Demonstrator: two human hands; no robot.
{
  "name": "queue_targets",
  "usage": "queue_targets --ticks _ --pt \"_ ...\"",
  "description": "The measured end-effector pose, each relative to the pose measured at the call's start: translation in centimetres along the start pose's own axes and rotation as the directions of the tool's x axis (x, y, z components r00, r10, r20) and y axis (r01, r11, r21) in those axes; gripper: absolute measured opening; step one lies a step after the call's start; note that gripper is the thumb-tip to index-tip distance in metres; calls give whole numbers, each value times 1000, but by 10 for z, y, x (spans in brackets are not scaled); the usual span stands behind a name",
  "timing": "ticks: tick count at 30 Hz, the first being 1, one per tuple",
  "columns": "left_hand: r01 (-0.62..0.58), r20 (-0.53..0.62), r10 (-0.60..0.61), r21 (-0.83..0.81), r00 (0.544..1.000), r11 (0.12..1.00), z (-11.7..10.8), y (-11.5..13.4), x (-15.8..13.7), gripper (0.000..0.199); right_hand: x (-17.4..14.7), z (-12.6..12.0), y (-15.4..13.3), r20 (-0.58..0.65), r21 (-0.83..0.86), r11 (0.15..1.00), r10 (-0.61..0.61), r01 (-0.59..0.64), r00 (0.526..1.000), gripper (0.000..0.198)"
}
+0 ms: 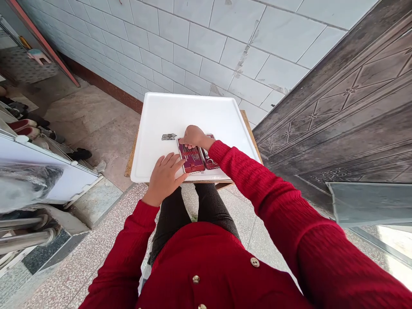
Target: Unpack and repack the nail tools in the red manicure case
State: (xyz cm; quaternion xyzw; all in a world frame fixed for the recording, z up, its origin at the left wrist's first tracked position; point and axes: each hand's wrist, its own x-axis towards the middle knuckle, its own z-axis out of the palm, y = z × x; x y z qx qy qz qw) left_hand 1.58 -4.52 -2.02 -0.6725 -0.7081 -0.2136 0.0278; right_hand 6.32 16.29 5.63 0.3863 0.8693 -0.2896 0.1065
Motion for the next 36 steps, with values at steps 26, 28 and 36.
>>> queue_targets --ticks 26,28,36 --pt "15 4 -15 19 1000 1000 0 -1 -1 44 70 -27 -27 -37 -174 957 -244 234 969 18" --pt "19 3 -19 17 1000 1000 -1 -1 -1 43 64 -23 -23 -70 -177 951 -267 252 961 21" --pt "11 1 -11 8 1000 1000 0 -1 -1 44 -1 -18 16 -95 -225 950 -243 217 965 19"
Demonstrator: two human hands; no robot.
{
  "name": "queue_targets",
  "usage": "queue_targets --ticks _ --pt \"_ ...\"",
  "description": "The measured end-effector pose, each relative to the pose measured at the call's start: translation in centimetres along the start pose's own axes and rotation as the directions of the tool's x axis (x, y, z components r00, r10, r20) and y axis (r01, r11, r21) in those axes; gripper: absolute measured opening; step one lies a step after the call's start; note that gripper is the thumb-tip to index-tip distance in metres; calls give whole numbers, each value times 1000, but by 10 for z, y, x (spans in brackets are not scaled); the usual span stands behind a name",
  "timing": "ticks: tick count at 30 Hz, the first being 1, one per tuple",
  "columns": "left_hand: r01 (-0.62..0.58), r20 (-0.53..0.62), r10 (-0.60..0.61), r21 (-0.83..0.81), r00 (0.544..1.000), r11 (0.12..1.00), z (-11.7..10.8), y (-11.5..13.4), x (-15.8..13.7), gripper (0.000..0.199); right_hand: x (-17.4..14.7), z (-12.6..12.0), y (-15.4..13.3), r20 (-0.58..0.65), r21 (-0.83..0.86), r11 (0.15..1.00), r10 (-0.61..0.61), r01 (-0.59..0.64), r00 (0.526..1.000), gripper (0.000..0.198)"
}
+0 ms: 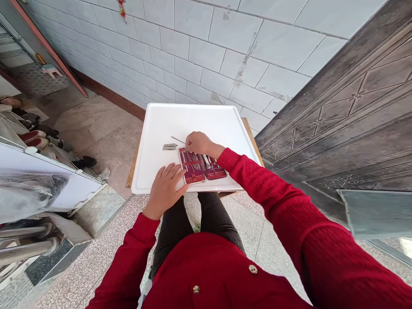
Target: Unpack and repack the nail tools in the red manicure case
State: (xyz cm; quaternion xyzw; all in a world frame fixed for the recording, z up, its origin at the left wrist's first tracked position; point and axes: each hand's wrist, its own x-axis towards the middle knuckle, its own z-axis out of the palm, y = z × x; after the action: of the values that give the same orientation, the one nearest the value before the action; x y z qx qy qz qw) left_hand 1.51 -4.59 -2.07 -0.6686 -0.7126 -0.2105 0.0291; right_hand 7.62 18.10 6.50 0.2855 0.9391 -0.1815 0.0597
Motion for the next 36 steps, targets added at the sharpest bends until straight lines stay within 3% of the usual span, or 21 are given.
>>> queue_targets --ticks 5,11,17,20,22,25,29,33,36 --pt "-3 -9 3 11 1000 1000 1 0 0 43 -27 6 0 31 -93 993 78 -75 996 24" --pt "-12 -9 13 25 1000 1000 1 0 -1 44 -23 20 -13 -32 -260 963 71 -77 997 30" --pt "-18 -21 18 29 1000 999 2 1 0 43 -15 20 -30 27 -298 953 71 -59 997 31" --pt "-22 -29 23 34 999 999 3 1 0 44 -10 19 -29 117 -225 969 136 -107 984 18" --pt "-24 -39 25 33 999 999 4 0 0 44 -10 20 -25 147 -90 984 164 -152 975 11" --pt "-30 -54 32 30 998 999 6 -1 -1 43 -13 20 -17 126 124 963 226 -241 966 27" --pt "-41 -68 42 26 997 999 7 -1 -1 41 -9 17 -8 59 280 921 265 -270 963 30" --pt "-44 -71 46 21 996 999 7 -2 -1 41 10 7 -5 -14 278 937 224 -211 975 25" --pt "-39 -71 41 27 997 999 6 -1 -1 41 28 -1 -9 -71 145 975 182 -170 981 14"
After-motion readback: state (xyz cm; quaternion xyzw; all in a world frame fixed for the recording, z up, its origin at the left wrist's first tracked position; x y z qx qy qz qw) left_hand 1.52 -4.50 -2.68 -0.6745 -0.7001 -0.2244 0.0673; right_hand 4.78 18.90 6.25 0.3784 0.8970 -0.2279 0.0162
